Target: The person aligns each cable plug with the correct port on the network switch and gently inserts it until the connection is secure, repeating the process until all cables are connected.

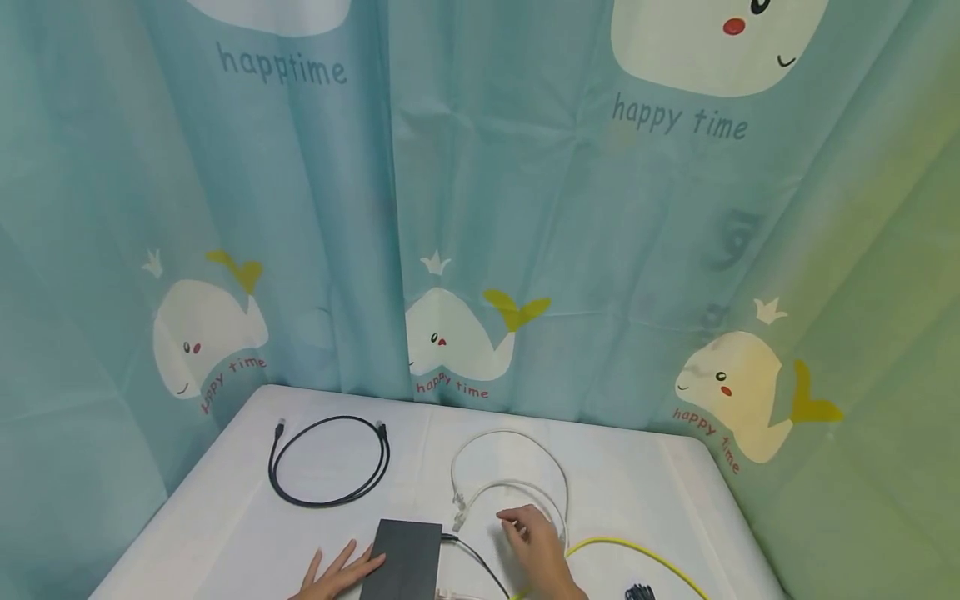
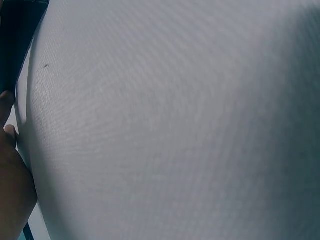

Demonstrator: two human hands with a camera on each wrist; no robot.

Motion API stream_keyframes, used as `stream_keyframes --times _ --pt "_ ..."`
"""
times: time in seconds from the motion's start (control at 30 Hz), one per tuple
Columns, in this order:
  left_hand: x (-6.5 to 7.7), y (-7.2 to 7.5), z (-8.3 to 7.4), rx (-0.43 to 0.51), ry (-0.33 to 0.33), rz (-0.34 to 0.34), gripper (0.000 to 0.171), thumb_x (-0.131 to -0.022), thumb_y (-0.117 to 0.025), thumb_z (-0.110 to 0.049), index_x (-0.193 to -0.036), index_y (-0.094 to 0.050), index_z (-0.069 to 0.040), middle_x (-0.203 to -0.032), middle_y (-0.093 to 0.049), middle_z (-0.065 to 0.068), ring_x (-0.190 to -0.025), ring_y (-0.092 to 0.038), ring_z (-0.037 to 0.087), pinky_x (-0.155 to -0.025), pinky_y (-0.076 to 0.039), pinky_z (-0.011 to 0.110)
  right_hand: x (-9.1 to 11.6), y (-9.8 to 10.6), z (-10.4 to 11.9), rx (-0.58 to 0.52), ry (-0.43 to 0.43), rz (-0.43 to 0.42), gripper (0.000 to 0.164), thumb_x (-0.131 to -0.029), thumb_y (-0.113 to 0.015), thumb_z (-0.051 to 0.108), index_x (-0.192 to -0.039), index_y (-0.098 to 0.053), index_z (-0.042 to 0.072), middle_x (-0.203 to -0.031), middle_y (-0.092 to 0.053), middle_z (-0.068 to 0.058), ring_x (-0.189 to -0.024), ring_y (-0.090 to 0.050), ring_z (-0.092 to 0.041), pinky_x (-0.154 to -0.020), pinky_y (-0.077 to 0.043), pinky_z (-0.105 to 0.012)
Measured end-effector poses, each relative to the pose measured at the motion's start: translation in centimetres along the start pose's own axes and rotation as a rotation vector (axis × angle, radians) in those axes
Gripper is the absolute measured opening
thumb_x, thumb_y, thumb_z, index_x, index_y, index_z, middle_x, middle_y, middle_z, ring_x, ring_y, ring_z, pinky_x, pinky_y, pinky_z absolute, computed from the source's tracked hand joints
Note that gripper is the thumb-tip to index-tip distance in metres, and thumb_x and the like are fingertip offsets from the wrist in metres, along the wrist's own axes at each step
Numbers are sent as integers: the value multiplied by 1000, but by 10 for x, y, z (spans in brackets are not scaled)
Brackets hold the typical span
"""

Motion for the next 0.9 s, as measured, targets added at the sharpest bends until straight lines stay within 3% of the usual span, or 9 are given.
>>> stream_keyframes --times 0.1,0.23,0.57,0.9 --pt "1 -1 0 5 -1 -2 55 -88 -60 -44 -140 -45 -38 -145 -37 6 -137 -12 44 -94 11 70 -2 9 -8 106 11 -94 17 -80 -72 1 -92 -71 12 -87 -57 5 -77 -52 -11 -62 -49 -26" --pt "1 -1 1 4 -7 10 56 -88 -59 -46 -141 -44 -37 -146 -36 6 -137 -10 46 -93 11 70 -8 17 -21 213 -44 -143 16 -78 -73 2 -92 -72 10 -94 -57 -1 -84 -51 -20 -68 -45 -37" --pt "0 -2 2 -13 7 2 57 -86 -60 -47 -140 -45 -38 -145 -38 9 -134 -11 52 -94 12 70 -10 22 -54 271 -284 -64 20 -83 -68 7 -103 -70 5 -101 -60 -11 -93 -51 -30 -76 -42 -46" --pt "3 -1 -1 -33 -33 -14 58 -86 -61 -45 -142 -43 -38 -146 -36 2 -139 -12 39 -95 10 69 -19 30 -62 245 -280 -74 19 -95 -56 12 -103 -70 3 -94 -65 -8 -86 -56 -23 -75 -48 -40"
Point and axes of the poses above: each hand's wrist, its own x-axis away from the middle knuckle, its own y-axis out of the back of the hand, z = x × y, the point moved 6 cm from there along -x, towards the middle knuckle
